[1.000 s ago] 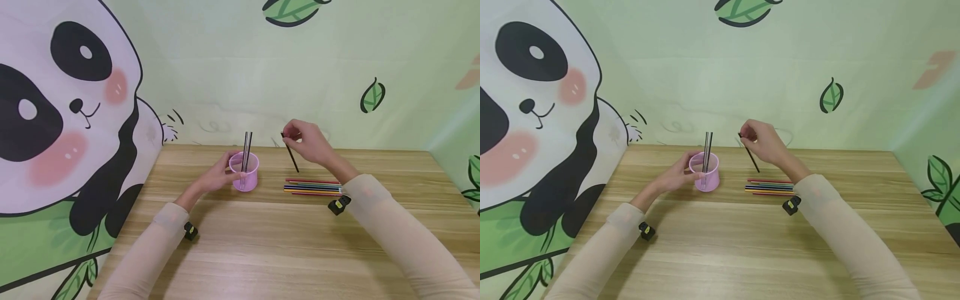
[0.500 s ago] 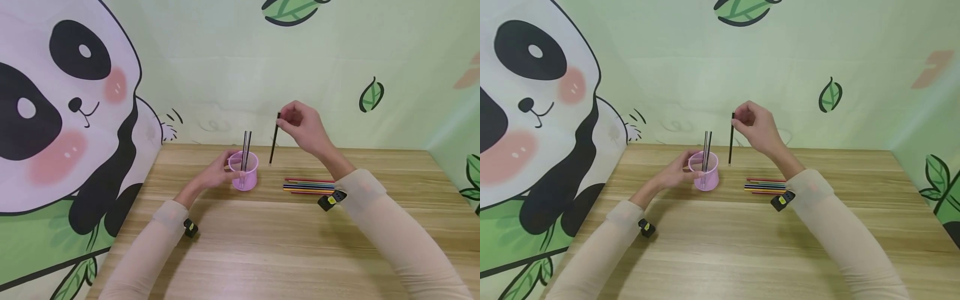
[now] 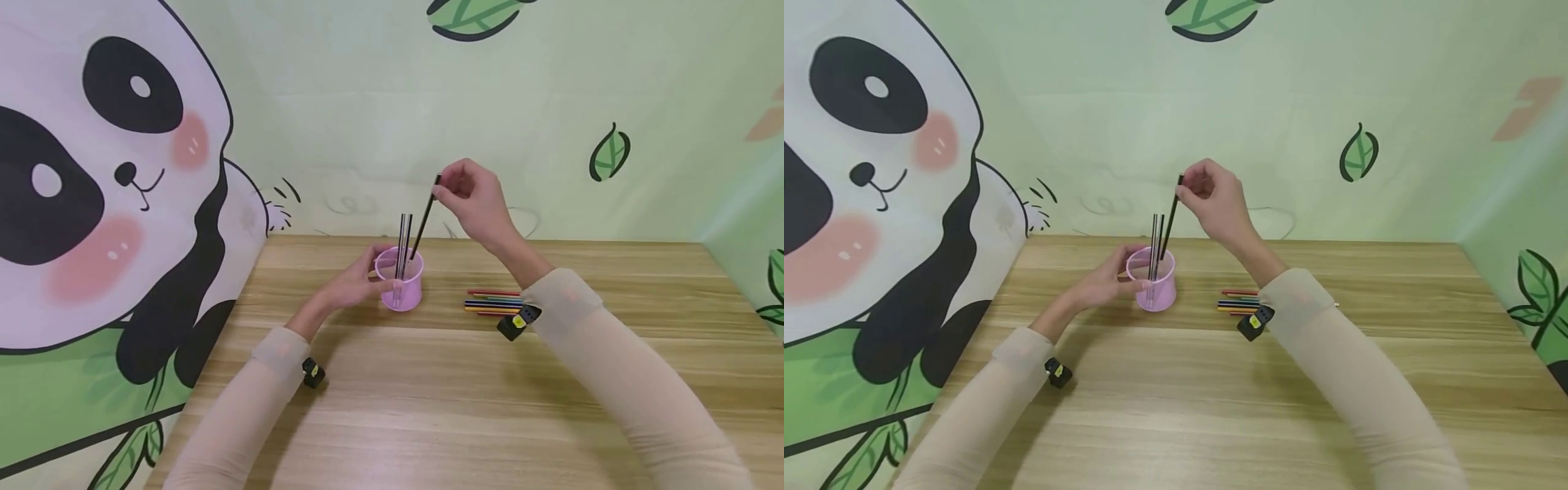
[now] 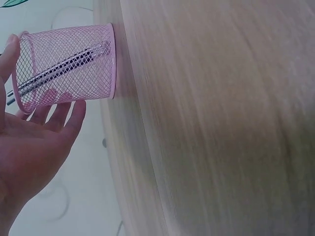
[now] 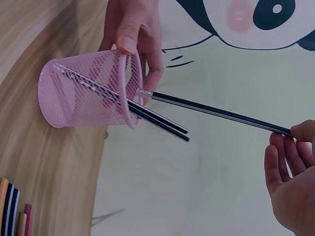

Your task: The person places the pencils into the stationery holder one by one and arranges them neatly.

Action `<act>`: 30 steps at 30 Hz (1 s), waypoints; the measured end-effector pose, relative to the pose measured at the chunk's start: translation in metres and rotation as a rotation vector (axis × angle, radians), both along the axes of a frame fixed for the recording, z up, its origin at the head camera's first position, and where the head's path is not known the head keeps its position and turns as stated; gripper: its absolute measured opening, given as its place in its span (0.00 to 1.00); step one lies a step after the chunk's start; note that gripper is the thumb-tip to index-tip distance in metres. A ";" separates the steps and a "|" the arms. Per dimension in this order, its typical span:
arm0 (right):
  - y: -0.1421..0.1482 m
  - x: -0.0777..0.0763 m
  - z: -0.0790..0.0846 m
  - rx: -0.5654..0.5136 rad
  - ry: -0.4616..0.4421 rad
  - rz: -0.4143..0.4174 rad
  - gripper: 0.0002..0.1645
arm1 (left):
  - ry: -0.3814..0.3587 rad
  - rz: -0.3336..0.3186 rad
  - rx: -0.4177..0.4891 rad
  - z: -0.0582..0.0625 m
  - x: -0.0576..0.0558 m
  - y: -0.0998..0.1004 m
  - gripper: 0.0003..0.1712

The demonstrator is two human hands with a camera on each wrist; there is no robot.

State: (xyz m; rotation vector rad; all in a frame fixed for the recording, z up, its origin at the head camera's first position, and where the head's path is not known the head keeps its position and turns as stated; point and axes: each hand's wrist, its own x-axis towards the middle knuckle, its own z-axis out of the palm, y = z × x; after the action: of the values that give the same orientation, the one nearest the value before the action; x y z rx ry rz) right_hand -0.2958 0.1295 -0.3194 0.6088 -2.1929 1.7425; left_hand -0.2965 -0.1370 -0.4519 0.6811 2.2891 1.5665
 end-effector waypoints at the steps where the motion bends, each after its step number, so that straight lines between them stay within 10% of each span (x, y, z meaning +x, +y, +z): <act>1: -0.002 -0.001 -0.003 -0.004 -0.012 0.001 0.09 | -0.002 -0.002 0.005 0.000 0.000 0.000 0.45; 30: -0.028 -0.013 -0.070 0.170 -0.161 0.045 0.07 | -0.005 -0.001 0.025 -0.002 0.000 0.000 0.47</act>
State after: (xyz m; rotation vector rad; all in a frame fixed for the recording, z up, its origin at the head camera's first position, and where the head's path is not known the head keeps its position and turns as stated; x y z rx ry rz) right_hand -0.3092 0.1014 -0.3891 0.5784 -2.4748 1.6923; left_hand -0.2966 -0.1370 -0.4539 0.6836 2.2693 1.5973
